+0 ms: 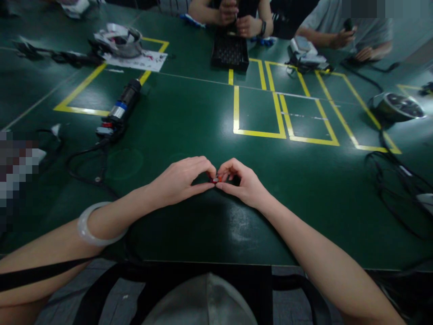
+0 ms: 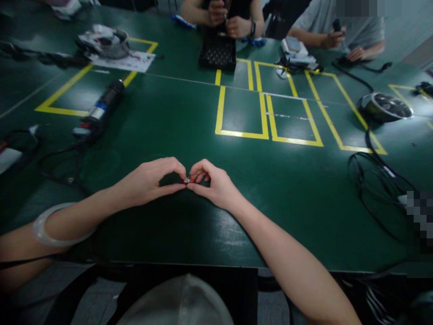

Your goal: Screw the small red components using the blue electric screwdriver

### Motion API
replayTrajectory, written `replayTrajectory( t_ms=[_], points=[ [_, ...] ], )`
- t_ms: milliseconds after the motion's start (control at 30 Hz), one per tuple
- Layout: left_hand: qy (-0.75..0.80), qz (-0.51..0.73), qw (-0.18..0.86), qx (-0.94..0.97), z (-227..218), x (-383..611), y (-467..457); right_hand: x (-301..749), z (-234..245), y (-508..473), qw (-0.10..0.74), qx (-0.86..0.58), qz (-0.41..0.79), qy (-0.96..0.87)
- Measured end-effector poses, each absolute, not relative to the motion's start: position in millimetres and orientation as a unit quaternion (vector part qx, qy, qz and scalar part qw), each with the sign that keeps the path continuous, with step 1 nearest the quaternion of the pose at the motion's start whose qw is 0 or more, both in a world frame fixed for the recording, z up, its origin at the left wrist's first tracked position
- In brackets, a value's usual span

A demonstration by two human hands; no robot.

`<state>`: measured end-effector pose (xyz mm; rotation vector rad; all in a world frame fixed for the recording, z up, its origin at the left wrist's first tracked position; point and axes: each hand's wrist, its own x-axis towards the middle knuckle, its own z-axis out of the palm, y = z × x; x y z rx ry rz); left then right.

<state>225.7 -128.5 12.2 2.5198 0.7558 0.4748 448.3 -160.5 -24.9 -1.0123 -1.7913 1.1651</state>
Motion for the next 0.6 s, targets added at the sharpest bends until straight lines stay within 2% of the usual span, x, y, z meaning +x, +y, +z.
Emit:
replayTrajectory(
  t_ms=[400, 600],
  points=[
    [0.286, 0.142, 0.251, 0.914, 10, 224, -127, 449, -24, -161, 0.367, -0.392, 0.383, -0.752],
    [0.337, 0.129, 0.209, 0.909, 18, 214, -113, 454, -24, -158, 0.343, -0.43, 0.33, -0.767]
  ],
)
